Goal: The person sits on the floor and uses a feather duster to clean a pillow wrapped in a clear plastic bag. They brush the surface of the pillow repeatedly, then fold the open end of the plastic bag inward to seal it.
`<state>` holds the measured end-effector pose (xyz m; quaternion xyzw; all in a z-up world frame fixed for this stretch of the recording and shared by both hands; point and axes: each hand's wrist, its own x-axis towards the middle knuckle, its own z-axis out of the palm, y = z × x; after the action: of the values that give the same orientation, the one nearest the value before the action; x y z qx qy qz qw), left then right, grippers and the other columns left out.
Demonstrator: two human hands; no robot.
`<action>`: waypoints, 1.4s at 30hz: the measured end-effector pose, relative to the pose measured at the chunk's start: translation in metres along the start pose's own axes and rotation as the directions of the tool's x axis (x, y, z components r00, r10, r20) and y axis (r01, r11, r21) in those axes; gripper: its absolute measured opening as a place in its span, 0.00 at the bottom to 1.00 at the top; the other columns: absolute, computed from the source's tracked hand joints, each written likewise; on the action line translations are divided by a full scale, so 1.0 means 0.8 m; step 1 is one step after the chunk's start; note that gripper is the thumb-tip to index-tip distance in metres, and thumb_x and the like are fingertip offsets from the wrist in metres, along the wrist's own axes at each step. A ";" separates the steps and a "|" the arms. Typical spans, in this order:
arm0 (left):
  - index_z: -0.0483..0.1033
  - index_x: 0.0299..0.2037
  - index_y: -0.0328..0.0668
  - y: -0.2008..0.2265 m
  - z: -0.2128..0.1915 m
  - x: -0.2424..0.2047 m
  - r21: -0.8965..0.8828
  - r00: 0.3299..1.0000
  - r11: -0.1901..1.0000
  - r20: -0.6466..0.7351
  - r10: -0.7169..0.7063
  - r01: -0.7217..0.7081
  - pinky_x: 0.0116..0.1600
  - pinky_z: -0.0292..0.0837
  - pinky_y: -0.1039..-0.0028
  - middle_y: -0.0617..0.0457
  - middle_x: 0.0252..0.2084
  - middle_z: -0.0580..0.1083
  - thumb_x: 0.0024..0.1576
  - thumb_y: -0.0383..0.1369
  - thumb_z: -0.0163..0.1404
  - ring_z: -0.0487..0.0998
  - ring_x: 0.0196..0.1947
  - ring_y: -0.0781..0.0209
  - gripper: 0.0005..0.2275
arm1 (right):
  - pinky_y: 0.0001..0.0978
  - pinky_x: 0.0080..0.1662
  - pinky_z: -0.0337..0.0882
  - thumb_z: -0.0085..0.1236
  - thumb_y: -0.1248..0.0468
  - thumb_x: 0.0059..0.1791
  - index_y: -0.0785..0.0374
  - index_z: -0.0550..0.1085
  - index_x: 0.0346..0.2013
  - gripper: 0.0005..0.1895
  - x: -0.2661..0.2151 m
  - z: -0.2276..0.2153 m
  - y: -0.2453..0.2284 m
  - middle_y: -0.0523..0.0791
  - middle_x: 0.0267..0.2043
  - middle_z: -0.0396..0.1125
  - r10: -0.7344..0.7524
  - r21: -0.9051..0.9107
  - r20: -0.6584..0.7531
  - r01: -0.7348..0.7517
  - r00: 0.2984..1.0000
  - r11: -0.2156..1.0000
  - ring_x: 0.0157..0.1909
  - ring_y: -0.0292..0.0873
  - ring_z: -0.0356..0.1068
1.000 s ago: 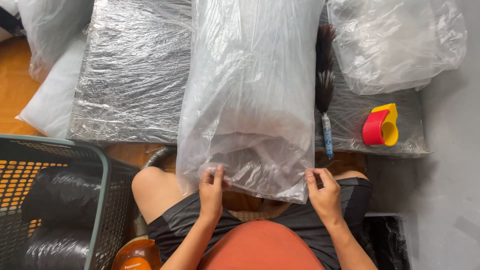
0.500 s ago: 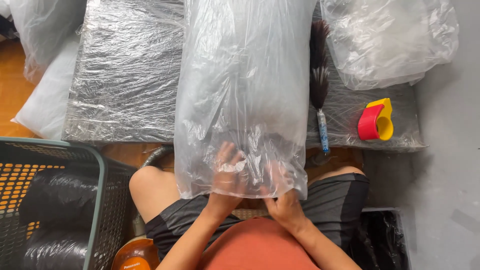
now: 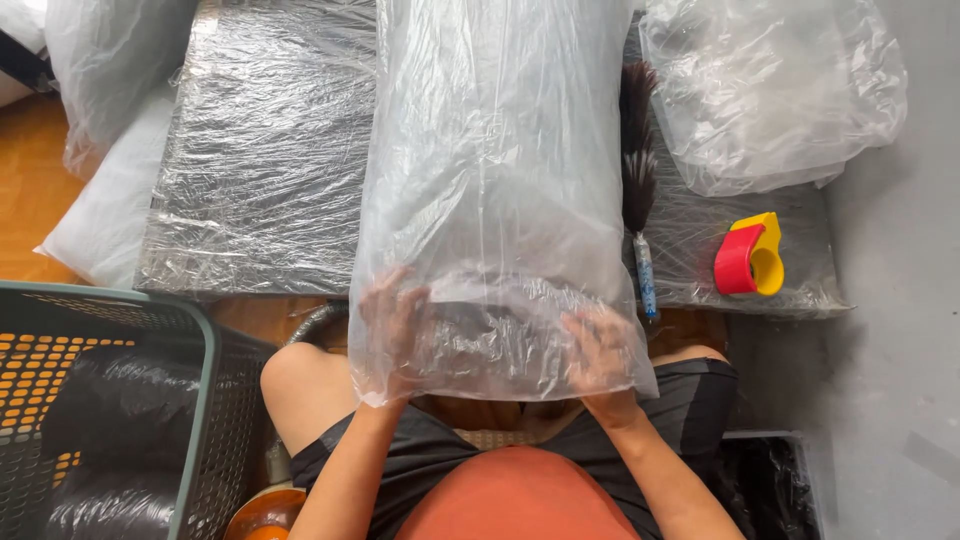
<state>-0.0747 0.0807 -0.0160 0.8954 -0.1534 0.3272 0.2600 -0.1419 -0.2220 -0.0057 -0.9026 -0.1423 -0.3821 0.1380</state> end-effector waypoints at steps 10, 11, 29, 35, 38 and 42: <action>0.72 0.54 0.49 0.066 -0.039 0.085 0.092 0.949 0.984 0.263 -0.174 0.154 0.56 0.73 0.52 0.39 0.48 0.75 0.46 0.46 0.59 0.80 0.47 0.41 0.25 | 0.57 0.67 0.58 0.53 0.54 0.51 0.74 0.70 0.60 0.30 0.021 -0.017 -0.003 0.64 0.66 0.60 0.144 0.225 -0.055 -0.129 0.988 0.966 0.70 0.67 0.58; 0.70 0.59 0.41 0.024 0.028 0.033 0.383 0.981 0.924 0.185 -0.054 -0.022 0.66 0.51 0.54 0.41 0.59 0.69 0.56 0.46 0.51 0.66 0.61 0.47 0.24 | 0.56 0.67 0.58 0.50 0.53 0.53 0.76 0.68 0.63 0.32 0.016 -0.009 0.002 0.63 0.66 0.61 0.148 0.225 -0.051 -0.133 0.988 0.965 0.70 0.66 0.58; 0.71 0.60 0.36 0.006 -0.018 -0.014 0.072 0.991 0.997 0.129 -0.044 0.035 0.70 0.50 0.60 0.44 0.58 0.70 0.62 0.39 0.50 0.65 0.63 0.49 0.19 | 0.49 0.68 0.59 0.52 0.70 0.54 0.69 0.74 0.58 0.17 0.096 0.069 0.039 0.61 0.65 0.63 0.018 0.268 -0.150 0.023 0.989 0.963 0.68 0.61 0.61; 0.72 0.58 0.37 0.018 -0.058 -0.014 -0.163 0.977 0.976 0.179 -0.116 0.146 0.68 0.57 0.61 0.45 0.54 0.72 0.60 0.37 0.52 0.69 0.59 0.48 0.18 | 0.55 0.69 0.56 0.53 0.58 0.53 0.47 0.77 0.54 0.15 -0.027 -0.015 0.007 0.49 0.68 0.58 -0.149 0.206 0.339 0.082 0.929 0.975 0.71 0.60 0.56; 0.73 0.57 0.38 0.022 -0.067 -0.011 -0.279 0.970 0.940 0.199 -0.143 0.196 0.66 0.61 0.62 0.45 0.52 0.74 0.59 0.35 0.54 0.72 0.57 0.47 0.17 | 0.47 0.60 0.66 0.56 0.58 0.52 0.51 0.80 0.48 0.12 -0.014 -0.081 -0.019 0.45 0.52 0.73 -0.216 0.483 0.565 -0.107 0.796 0.869 0.57 0.50 0.71; 0.73 0.56 0.39 0.029 -0.079 -0.013 -0.418 0.960 0.872 0.218 -0.175 0.254 0.65 0.66 0.62 0.46 0.50 0.75 0.58 0.34 0.55 0.75 0.54 0.47 0.17 | 0.25 0.36 0.72 0.42 0.52 0.57 0.57 0.81 0.36 0.21 0.013 -0.123 0.002 0.41 0.24 0.75 0.284 0.548 0.479 -0.536 0.830 0.642 0.26 0.33 0.74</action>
<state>-0.1247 0.0985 0.0268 0.8493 -0.1449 0.1735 0.4771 -0.1984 -0.2568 0.0677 -0.8539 -0.0780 -0.0968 0.5054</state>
